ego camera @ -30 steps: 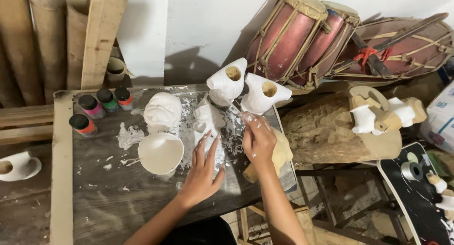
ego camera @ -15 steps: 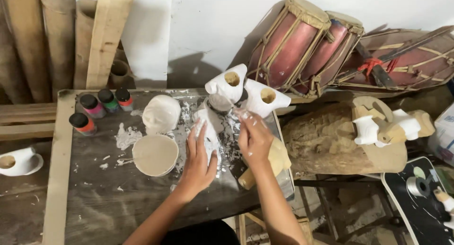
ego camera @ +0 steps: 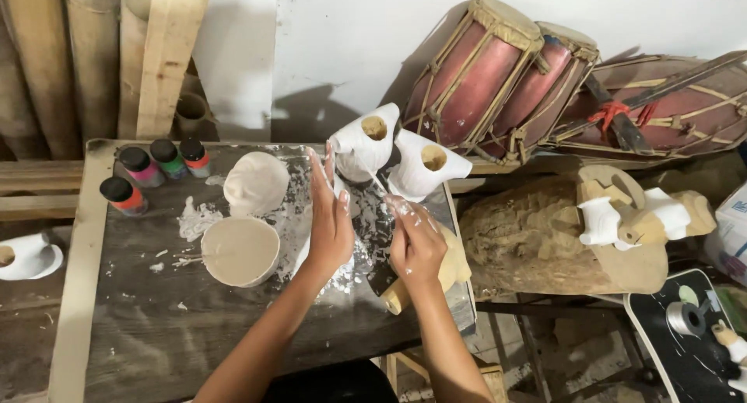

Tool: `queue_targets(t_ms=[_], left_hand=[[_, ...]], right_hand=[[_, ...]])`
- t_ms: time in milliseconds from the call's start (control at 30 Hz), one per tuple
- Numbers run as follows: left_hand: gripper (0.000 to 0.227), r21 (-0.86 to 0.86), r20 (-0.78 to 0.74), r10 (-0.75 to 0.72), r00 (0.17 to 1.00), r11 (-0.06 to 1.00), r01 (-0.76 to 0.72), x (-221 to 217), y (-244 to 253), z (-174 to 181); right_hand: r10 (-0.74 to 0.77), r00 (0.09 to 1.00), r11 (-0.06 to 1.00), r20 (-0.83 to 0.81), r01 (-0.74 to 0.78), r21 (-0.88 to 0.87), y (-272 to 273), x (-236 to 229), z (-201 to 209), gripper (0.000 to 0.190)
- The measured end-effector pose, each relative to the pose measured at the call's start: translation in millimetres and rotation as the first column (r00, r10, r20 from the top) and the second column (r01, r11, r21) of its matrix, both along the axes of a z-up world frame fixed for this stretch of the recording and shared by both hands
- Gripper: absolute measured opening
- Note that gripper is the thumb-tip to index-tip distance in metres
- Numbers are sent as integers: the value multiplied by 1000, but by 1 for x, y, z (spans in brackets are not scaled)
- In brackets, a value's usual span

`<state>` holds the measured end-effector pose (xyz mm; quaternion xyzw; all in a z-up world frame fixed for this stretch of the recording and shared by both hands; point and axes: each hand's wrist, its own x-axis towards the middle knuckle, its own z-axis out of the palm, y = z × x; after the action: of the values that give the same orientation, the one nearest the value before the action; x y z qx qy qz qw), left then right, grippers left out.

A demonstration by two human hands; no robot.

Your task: Applying a white coating or plaster to toy molds using a small wooden stick

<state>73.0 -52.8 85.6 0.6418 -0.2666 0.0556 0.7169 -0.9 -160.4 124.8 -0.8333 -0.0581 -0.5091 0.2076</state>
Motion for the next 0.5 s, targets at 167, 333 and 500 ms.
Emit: queue_targets(t_ms=[167, 333, 500], left_hand=[[65, 27, -2, 38, 999, 999, -38, 2, -7, -5], [67, 76, -30, 28, 999, 997, -25, -1, -5, -6], [71, 91, -61, 44, 997, 995, -38, -1, -5, -1]], right_hand=[[-3, 999, 1000, -46, 2, -15, 0, -6, -1, 12], [73, 994, 997, -83, -69, 40, -20, 6, -22, 18], [133, 990, 989, -46, -130, 74, -32, 12, -3, 23]])
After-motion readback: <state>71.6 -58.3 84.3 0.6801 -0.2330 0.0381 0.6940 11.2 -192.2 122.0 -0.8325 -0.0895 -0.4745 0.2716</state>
